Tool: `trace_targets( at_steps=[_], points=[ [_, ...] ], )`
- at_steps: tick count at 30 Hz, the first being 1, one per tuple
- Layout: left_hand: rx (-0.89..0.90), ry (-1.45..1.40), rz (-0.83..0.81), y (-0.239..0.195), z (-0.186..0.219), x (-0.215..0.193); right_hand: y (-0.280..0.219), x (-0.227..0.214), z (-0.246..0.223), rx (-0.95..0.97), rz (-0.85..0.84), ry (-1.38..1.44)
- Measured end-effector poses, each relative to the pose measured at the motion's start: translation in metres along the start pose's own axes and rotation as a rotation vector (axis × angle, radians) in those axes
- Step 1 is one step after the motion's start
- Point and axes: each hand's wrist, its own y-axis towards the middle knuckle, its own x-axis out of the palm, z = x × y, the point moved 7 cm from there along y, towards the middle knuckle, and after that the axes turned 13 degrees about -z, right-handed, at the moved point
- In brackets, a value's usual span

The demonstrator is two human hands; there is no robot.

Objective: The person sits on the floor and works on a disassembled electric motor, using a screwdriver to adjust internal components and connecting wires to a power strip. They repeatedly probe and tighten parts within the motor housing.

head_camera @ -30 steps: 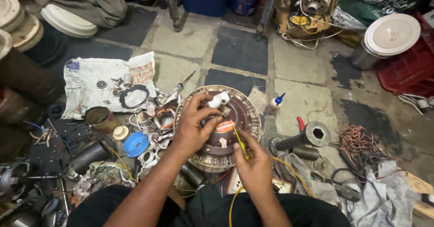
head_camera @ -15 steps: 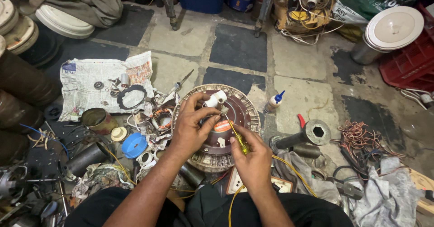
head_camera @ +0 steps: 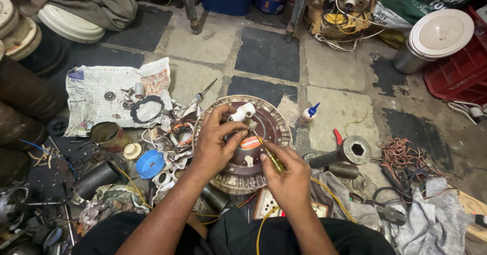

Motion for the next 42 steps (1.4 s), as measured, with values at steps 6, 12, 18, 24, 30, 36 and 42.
trace_targets(
  at_steps=[6,12,18,24,30,36,42],
  points=[
    [-0.029,0.011,-0.023,0.001,-0.004,0.002,0.001,0.000,-0.003,-0.038,0.016,-0.036],
    [-0.055,-0.002,-0.039,0.002,-0.005,0.003,0.001,0.000,0.004,0.007,-0.001,-0.028],
    [-0.007,0.010,-0.011,0.002,0.000,-0.001,0.011,0.010,0.050,0.251,-0.214,0.191],
    [0.020,0.020,-0.001,0.003,0.001,-0.003,0.020,0.022,0.079,0.393,-0.294,0.488],
    [0.048,0.015,0.012,0.005,0.001,-0.004,0.028,0.018,0.082,0.411,-0.356,0.414],
    [-0.005,-0.010,-0.010,0.007,-0.003,-0.002,0.036,0.019,0.085,0.359,-0.453,0.445],
    [0.025,0.027,0.000,0.007,-0.001,-0.002,0.031,0.020,0.093,0.538,-0.490,0.503]
  ],
)
